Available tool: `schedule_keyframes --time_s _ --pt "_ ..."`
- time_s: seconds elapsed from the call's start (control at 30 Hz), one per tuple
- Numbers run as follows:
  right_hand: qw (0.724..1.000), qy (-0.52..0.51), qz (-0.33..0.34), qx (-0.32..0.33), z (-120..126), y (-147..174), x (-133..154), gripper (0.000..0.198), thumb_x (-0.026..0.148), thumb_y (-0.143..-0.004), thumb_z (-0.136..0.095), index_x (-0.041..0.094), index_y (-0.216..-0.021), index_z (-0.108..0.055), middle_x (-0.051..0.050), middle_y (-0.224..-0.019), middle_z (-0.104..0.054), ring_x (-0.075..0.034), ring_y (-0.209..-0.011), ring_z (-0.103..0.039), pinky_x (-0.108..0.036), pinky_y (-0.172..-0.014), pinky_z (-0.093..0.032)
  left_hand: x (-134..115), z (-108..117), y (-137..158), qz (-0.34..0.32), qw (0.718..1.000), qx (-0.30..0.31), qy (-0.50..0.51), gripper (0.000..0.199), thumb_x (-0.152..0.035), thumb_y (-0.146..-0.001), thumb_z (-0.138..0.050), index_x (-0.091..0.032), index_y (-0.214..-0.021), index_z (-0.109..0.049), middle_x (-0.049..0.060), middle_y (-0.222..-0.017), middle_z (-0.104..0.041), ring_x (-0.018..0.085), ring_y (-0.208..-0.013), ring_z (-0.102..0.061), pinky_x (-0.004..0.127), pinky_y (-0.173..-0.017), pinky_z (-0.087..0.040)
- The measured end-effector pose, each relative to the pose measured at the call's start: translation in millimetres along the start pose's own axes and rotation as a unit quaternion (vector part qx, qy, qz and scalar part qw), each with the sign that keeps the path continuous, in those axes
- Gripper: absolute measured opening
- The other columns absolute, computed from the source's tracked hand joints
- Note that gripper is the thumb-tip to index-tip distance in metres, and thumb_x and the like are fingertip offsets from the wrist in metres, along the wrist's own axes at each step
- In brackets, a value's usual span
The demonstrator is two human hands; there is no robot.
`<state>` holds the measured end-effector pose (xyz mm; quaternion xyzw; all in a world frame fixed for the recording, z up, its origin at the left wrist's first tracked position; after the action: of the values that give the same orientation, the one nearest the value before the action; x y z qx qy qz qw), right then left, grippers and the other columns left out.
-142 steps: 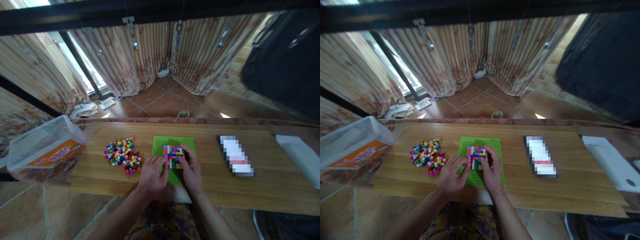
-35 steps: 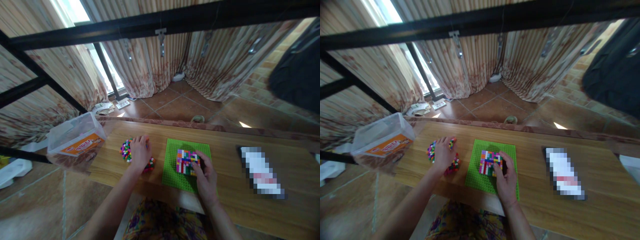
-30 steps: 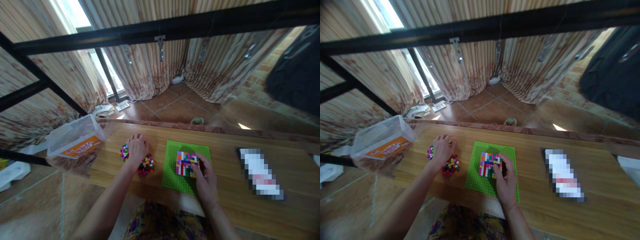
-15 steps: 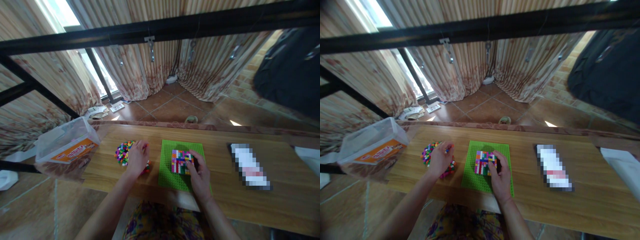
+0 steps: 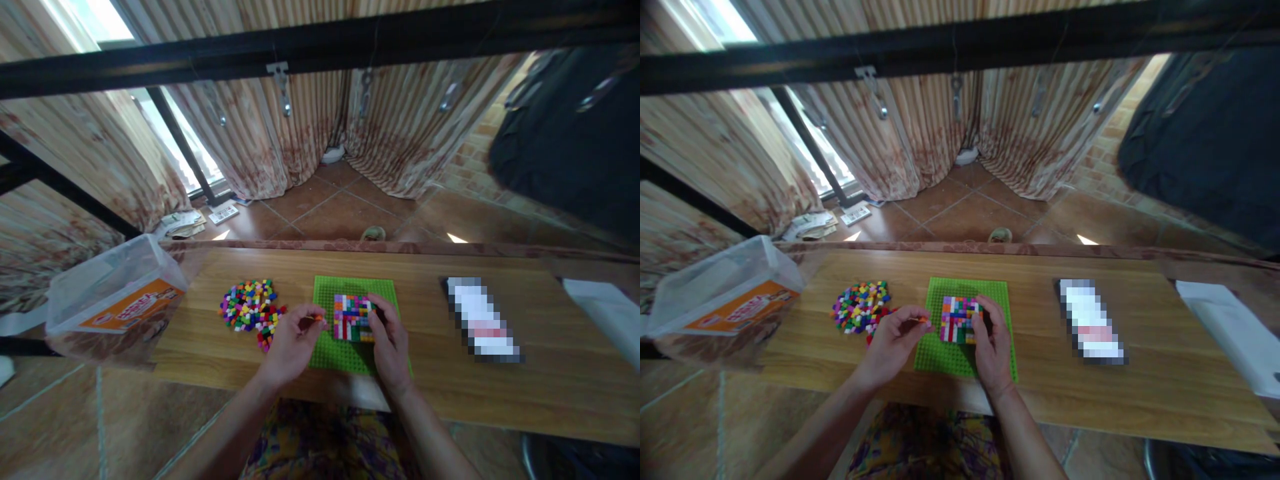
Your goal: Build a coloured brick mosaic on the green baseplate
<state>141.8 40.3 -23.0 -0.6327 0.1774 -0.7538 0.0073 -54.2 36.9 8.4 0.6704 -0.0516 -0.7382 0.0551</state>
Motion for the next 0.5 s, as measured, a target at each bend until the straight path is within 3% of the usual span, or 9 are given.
schedule_keyframes --time_s 0.27,0.5 --pt "1.0 0.018 0.024 -0.001 -1 0 3 0.029 0.033 -0.093 -0.052 0.025 -0.119 -0.061 -0.008 -0.122 -0.061 -0.022 -0.118 -0.054 -0.049 -0.104 -0.04 0 -6 2 -0.016 0.999 0.027 0.019 0.009 -0.022 -0.078 -0.067 -0.015 -0.08 -0.063 -0.001 -0.072 -0.064 0.012 -0.069 -0.062 0.022 -0.067 -0.048" --pt "0.974 0.162 0.159 0.019 -10 15 34 0.03 0.026 -0.088 -0.06 0.026 -0.117 -0.063 -0.01 -0.143 -0.042 -0.029 -0.131 -0.042 -0.054 -0.105 -0.038 -2 -18 4 -0.032 0.996 0.027 0.078 0.012 -0.023 -0.082 -0.066 -0.015 -0.091 -0.068 0.004 -0.086 -0.071 0.015 -0.083 -0.067 0.026 -0.08 -0.053"
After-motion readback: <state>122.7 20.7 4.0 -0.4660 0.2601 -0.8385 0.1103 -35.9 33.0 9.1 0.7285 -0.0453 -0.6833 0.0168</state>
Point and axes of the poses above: each hand's wrist, its own y-axis away from the middle knuckle, its own z-axis out of the back of the hand, x = y × z, the point moved 6 cm from there along -y, towards the middle knuckle
